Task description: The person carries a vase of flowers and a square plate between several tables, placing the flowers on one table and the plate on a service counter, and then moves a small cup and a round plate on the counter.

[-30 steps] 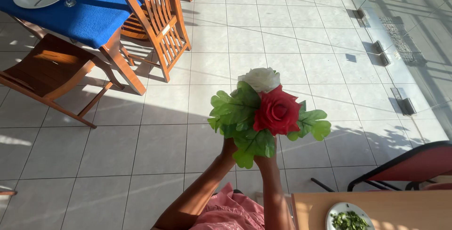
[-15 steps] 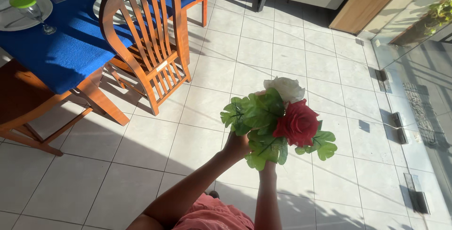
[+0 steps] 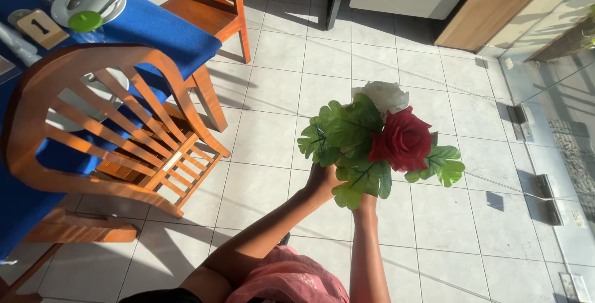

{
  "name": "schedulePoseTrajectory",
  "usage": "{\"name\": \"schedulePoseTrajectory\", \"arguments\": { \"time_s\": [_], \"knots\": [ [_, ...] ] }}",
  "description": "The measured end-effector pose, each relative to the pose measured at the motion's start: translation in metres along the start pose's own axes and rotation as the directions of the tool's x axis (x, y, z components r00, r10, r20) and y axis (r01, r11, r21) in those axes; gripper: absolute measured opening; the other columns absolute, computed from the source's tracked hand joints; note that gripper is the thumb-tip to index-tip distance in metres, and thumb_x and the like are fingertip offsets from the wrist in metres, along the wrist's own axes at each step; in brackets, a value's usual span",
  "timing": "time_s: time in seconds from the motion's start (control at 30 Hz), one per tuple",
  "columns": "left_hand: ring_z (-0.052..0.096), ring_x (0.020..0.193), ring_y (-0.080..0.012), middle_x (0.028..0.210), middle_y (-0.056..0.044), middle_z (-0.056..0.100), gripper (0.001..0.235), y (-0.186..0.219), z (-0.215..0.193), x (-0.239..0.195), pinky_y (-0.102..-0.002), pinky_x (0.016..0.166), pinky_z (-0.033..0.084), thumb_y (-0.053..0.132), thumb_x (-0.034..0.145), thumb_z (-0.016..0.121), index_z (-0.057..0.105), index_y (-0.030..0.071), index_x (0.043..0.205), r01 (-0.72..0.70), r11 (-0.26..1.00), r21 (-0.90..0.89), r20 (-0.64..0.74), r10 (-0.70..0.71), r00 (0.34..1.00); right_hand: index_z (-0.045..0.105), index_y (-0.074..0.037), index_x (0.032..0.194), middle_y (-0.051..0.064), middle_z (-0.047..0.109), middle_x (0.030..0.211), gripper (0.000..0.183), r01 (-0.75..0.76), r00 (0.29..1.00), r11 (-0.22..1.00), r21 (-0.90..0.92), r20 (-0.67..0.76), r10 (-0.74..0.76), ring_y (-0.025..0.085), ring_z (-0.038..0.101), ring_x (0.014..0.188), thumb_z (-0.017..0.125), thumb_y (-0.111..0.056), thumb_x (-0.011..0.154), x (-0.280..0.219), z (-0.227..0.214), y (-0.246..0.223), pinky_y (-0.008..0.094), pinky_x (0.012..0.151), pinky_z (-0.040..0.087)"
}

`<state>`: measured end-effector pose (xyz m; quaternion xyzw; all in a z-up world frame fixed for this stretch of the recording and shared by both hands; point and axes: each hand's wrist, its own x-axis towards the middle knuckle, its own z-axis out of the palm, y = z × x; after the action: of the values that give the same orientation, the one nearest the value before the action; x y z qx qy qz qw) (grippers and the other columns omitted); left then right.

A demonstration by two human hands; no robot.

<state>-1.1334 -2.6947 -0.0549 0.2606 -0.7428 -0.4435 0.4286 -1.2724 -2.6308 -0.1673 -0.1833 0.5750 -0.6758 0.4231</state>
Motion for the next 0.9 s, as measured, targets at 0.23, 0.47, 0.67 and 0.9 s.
{"name": "schedulePoseTrajectory", "arguments": {
  "time_s": [0.23,0.47,0.67,0.9],
  "knots": [
    [0.066,0.107,-0.0357,0.116,-0.019,0.069,0.050,-0.084,0.082,0.182,-0.043,0.090,0.053,0.010,0.080,0.079,0.061,-0.002,0.125,-0.187,0.973,-0.134,0.134,0.204,0.970,0.063,-0.003,0.113,0.012,0.065,0.104,0.027,0.363,0.854,0.737,-0.570,-0.112,-0.507,0.027,0.060,0.092,0.068,-0.015,0.089,0.164,-0.037,-0.043,0.040,0.076,0.051],
    [0.059,0.109,-0.0258,0.122,-0.017,0.060,0.058,-0.217,0.160,0.363,-0.040,0.092,0.050,0.012,0.082,0.077,0.049,-0.007,0.128,-0.215,0.958,-0.192,0.091,0.236,0.968,0.066,-0.004,0.110,0.013,0.071,0.104,0.034,0.533,0.738,0.426,-0.732,0.155,-0.656,0.032,0.066,0.097,0.078,-0.010,0.078,0.378,-0.028,-0.128,0.043,0.087,0.054],
    [0.062,0.106,-0.0195,0.120,-0.011,0.066,0.031,-0.297,0.191,0.509,-0.036,0.091,0.053,0.006,0.097,0.066,0.060,-0.003,0.126,0.137,0.863,-0.487,0.100,-0.101,0.990,0.061,-0.002,0.118,0.012,0.068,0.108,0.040,0.666,0.735,0.625,-0.408,0.215,-0.643,0.029,0.065,0.099,0.076,-0.005,0.081,0.532,0.000,-0.198,0.042,0.089,0.052],
    [0.060,0.107,-0.0205,0.120,-0.012,0.066,0.031,-0.407,0.254,0.677,-0.037,0.093,0.053,0.007,0.094,0.069,0.061,-0.002,0.122,0.104,0.939,-0.329,0.114,-0.070,0.991,0.061,-0.002,0.114,0.011,0.069,0.099,0.038,0.650,0.739,0.584,-0.487,0.225,-0.635,0.028,0.067,0.090,0.078,-0.007,0.080,0.739,-0.015,-0.229,0.040,0.082,0.054]
  ]
}}
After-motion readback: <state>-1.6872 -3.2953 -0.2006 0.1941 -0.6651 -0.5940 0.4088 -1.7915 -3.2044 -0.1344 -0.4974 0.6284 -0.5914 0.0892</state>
